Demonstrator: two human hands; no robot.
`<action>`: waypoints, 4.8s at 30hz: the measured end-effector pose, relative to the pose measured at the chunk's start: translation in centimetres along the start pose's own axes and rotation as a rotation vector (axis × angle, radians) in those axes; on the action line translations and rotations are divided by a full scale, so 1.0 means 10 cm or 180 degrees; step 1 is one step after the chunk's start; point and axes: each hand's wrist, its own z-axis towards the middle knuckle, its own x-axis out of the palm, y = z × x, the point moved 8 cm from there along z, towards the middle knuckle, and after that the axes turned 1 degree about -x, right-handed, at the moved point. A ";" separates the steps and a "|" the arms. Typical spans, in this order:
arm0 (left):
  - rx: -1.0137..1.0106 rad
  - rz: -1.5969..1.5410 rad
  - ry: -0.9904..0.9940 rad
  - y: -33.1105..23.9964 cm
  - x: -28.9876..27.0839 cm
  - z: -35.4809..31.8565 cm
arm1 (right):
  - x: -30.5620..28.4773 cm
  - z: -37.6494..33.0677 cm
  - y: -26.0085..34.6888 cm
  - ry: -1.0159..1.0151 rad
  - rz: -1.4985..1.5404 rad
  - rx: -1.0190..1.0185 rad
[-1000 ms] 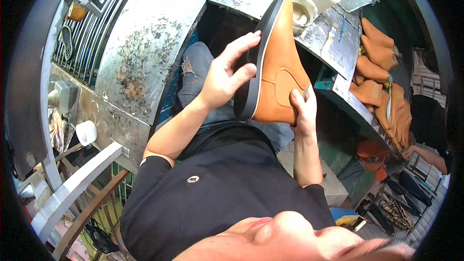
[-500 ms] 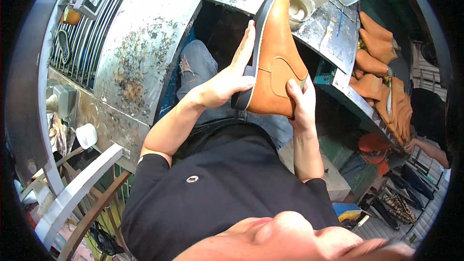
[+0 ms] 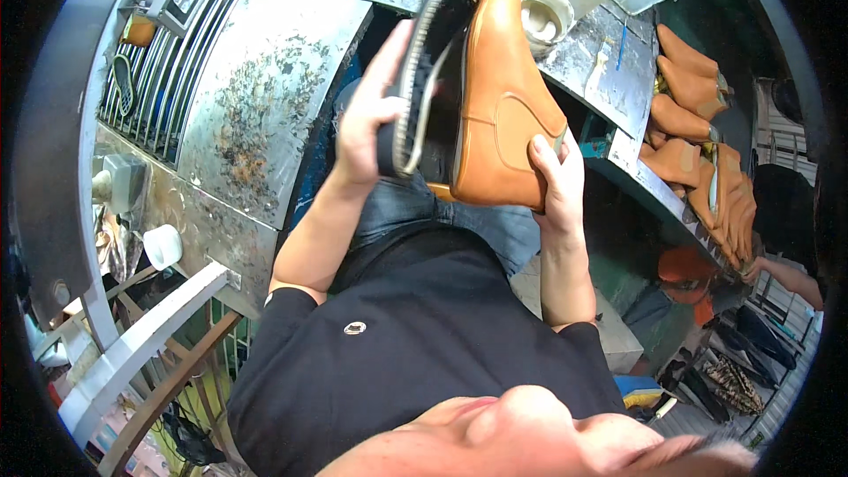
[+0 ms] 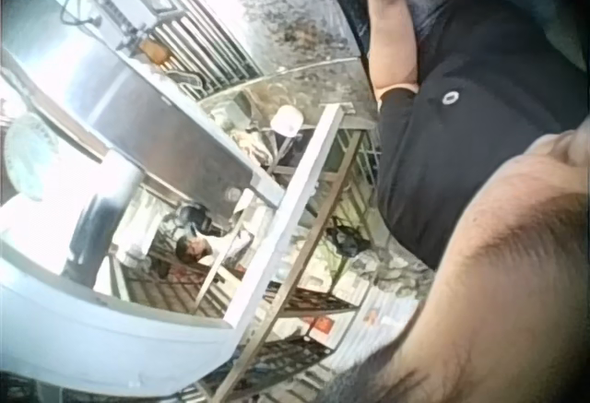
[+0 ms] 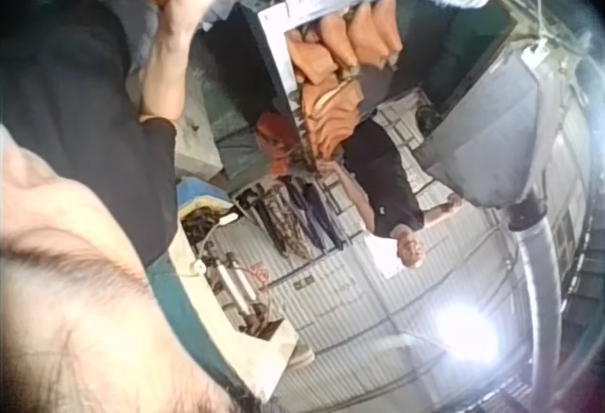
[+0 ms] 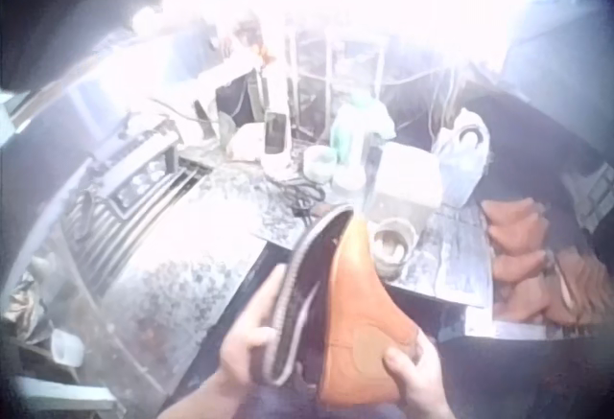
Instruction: The person applies a white adhesive to the upper edge of a brown leather shoe using a brush. They repeatedly dip the brush into a container of glue and carefully coat the seam where the upper meets the sole. The person rotates the shoe to access different sections of the edge and briefly inspects the application.
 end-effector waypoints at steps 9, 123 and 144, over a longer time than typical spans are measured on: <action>0.0740 -0.0394 -0.1649 -0.89 -2.07 -0.91 | -0.23 -0.07 -0.40 0.0598 0.1168 0.0368; 0.3552 0.4342 0.0360 0.00 0.16 -0.30 | 0.21 0.20 0.39 0.0068 -0.0739 -0.1281; 0.3402 0.4756 0.0162 -0.11 0.21 -0.21 | 0.22 -0.06 0.44 -0.0090 -0.0609 -0.1525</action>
